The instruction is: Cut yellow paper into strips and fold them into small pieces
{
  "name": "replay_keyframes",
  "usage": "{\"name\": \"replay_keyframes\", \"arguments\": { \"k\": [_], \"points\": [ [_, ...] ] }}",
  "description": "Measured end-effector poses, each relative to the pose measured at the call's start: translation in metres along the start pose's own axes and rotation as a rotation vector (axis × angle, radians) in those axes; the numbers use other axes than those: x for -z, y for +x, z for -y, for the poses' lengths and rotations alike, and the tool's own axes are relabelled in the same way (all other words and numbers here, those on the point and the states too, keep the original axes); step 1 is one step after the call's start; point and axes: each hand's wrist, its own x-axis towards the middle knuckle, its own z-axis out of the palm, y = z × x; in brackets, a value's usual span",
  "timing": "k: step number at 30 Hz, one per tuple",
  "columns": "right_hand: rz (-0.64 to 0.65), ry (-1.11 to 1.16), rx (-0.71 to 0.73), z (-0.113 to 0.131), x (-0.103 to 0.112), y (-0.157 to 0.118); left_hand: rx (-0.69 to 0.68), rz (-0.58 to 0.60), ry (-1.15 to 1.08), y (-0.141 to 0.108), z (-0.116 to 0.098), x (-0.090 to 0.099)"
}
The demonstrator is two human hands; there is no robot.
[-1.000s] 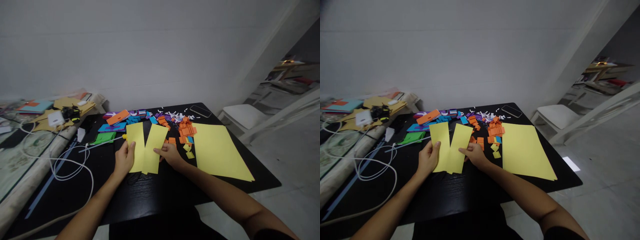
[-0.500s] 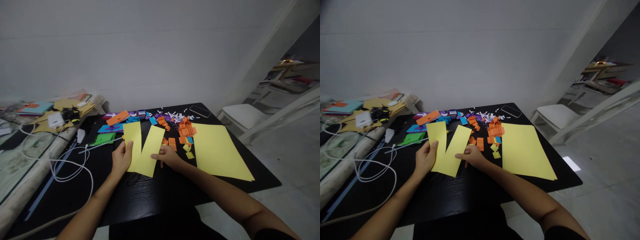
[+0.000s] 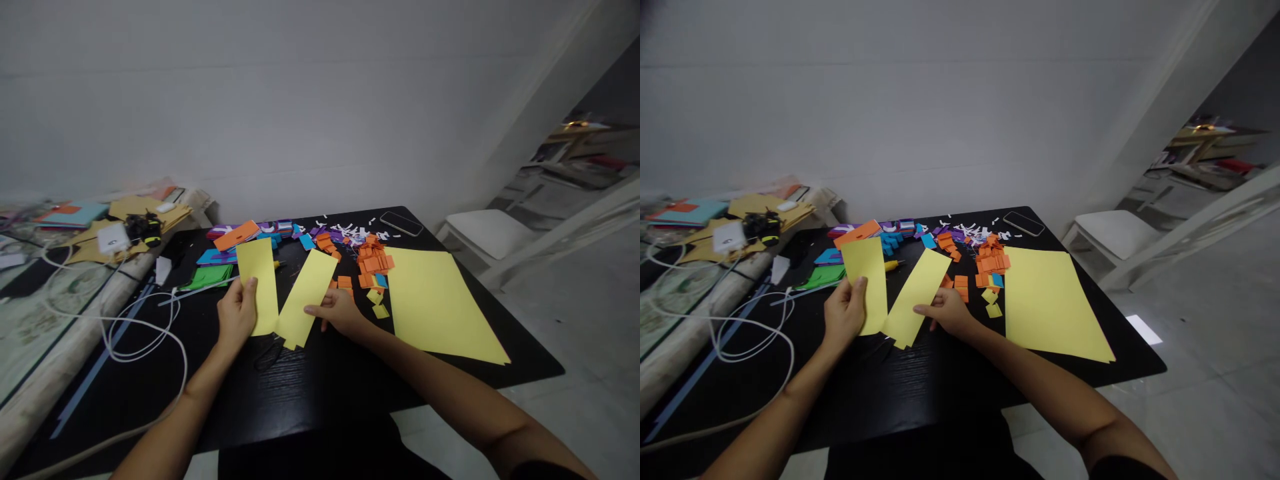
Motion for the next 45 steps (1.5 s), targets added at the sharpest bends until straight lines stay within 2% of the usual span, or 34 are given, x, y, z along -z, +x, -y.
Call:
{"name": "replay_keyframes", "arguments": {
  "k": [14, 19, 22, 27, 29, 32, 34, 37, 41, 43, 45],
  "points": [
    [-0.037, -0.005, 0.065, 0.008, -0.002, -0.005, 0.018, -0.089, 0.045, 0.010, 0.004, 0.006],
    [-0.099, -0.005, 0.113, 0.015, 0.006, -0.001, 0.036, -0.124, 0.030, 0.013, 0.005, 0.008],
    [-0.211, -0.013, 0.170, 0.024, 0.022, 0.005, 0.008, -0.099, 0.038, 0.011, 0.004, 0.007],
    [-0.550, -0.049, 0.315, 0.037, 0.053, 0.015, 0.001, 0.051, 0.047, -0.001, 0.001, 0.000],
    [-0.685, -0.167, 0.395, 0.039, 0.062, 0.017, -0.015, 0.108, 0.067, -0.006, -0.001, -0.002],
    [-0.910, -0.462, 0.545, 0.041, 0.067, 0.016, -0.050, 0.184, 0.073, -0.010, -0.004, -0.003],
    [-0.973, -0.656, 0.650, 0.041, 0.064, 0.013, -0.049, 0.244, 0.034, -0.011, -0.005, -0.003],
    [-0.868, -0.809, 0.735, 0.037, 0.053, 0.010, -0.013, 0.338, -0.083, -0.012, -0.007, -0.004],
    [-0.630, -0.935, 0.669, 0.025, 0.042, 0.009, 0.046, 0.406, -0.195, -0.012, -0.010, -0.006],
    [-0.532, -0.924, 0.629, 0.019, 0.039, 0.009, 0.083, 0.420, -0.217, -0.013, -0.011, -0.006],
    [-0.432, -0.810, 0.574, 0.015, 0.034, 0.009, 0.120, 0.445, -0.249, -0.014, -0.012, -0.007]
  ]
}}
